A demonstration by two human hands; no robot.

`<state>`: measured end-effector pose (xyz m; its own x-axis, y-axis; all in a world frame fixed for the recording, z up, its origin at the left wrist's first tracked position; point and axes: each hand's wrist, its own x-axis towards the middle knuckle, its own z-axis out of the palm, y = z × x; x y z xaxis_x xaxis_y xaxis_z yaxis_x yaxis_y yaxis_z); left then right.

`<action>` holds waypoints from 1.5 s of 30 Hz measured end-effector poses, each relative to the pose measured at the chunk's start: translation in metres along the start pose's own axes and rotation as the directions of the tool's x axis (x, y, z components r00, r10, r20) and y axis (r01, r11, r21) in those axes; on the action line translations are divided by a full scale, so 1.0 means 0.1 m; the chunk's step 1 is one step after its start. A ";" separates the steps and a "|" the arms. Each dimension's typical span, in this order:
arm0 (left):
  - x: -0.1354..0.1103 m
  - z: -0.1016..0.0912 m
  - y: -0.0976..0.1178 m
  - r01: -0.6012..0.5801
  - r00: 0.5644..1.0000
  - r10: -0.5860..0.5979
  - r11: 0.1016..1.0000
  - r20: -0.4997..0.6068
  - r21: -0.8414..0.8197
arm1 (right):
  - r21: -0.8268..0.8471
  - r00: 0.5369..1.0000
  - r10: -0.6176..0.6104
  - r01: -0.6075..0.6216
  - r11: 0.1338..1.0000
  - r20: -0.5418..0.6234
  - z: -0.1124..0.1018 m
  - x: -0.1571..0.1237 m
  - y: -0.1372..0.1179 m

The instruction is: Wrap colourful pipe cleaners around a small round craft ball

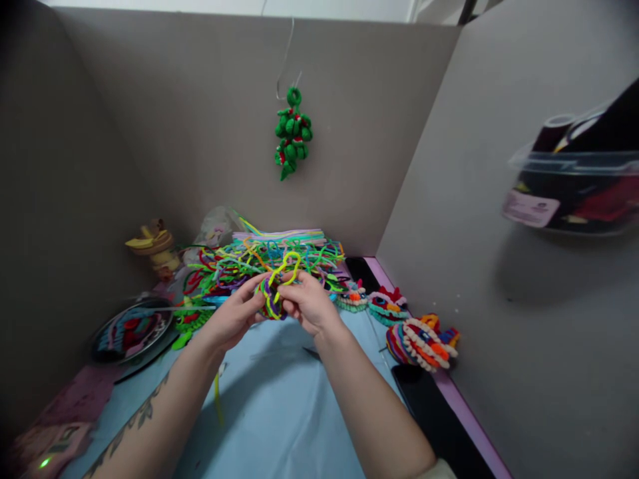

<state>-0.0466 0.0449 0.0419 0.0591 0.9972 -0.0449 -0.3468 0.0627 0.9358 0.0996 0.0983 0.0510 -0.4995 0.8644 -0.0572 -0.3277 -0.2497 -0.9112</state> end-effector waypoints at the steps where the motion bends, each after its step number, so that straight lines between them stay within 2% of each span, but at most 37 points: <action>1: 0.00 0.00 0.00 0.003 1.000 -0.003 1.000 -0.002 0.008 | -0.004 1.000 0.007 -0.007 1.000 0.001 0.01 -0.01 -0.01; 8: 0.00 -0.01 0.00 0.000 1.000 0.001 1.000 -0.015 0.028 | -0.090 0.994 0.072 -0.065 0.994 0.077 0.06 -0.06 -0.03; 14: 0.03 -0.02 -0.01 -0.027 0.997 0.026 1.000 -0.067 -0.005 | -0.192 0.984 0.007 0.027 0.981 0.176 -0.04 -0.02 -0.01; 21: 0.02 -0.01 0.00 -0.017 0.996 0.017 1.000 -0.083 0.002 | 0.000 0.994 -0.097 0.097 0.995 -0.044 -0.14 0.05 -0.07; 24: 0.02 0.00 0.00 -0.011 0.997 0.012 1.000 -0.081 0.010 | 0.047 0.994 -0.094 0.096 0.994 -0.055 -0.15 0.06 -0.07; 28: 0.03 0.00 -0.02 -0.038 0.998 0.038 0.999 -0.052 0.010 | 0.022 0.994 -0.105 0.106 0.994 -0.033 -0.09 0.03 -0.03; 33: 0.03 -0.01 -0.01 -0.045 0.997 0.043 0.999 -0.062 -0.022 | -0.180 0.990 -0.134 0.140 0.974 0.041 -0.03 -0.02 -0.02; 36: 0.03 -0.02 0.01 -0.048 0.996 0.045 0.998 -0.083 -0.039 | -0.360 0.968 -0.249 0.246 0.900 0.039 -0.06 0.00 -0.03; 38: 0.04 -0.01 0.00 -0.064 0.991 0.057 0.997 -0.119 -0.053 | -0.443 0.927 -0.371 0.314 0.839 -0.045 -0.08 0.00 -0.03; 40: 0.05 0.01 -0.01 -0.079 0.983 0.067 0.995 -0.173 -0.067 | -0.544 0.827 -0.546 0.398 0.739 -0.136 -0.06 -0.02 -0.02; 41: 0.05 0.03 -0.01 -0.087 0.977 0.072 0.994 -0.200 -0.070 | -0.609 0.772 -0.626 0.444 0.657 -0.111 -0.04 -0.05 -0.01; 43: 0.04 0.06 -0.02 -0.106 0.968 0.087 0.992 -0.236 -0.069 | -0.708 0.702 -0.705 0.550 0.444 0.102 0.01 -0.12 0.00; 45: 0.03 0.09 -0.02 -0.122 0.963 0.104 0.991 -0.247 -0.059 | -0.712 0.659 -0.664 0.650 0.266 0.354 0.06 -0.18 0.01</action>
<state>-0.0372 0.0477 0.0434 -0.2106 0.9770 -0.0327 -0.4056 -0.0569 0.9123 0.1029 0.0801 0.0536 -0.3959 0.5806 0.7114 0.1591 0.8064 -0.5696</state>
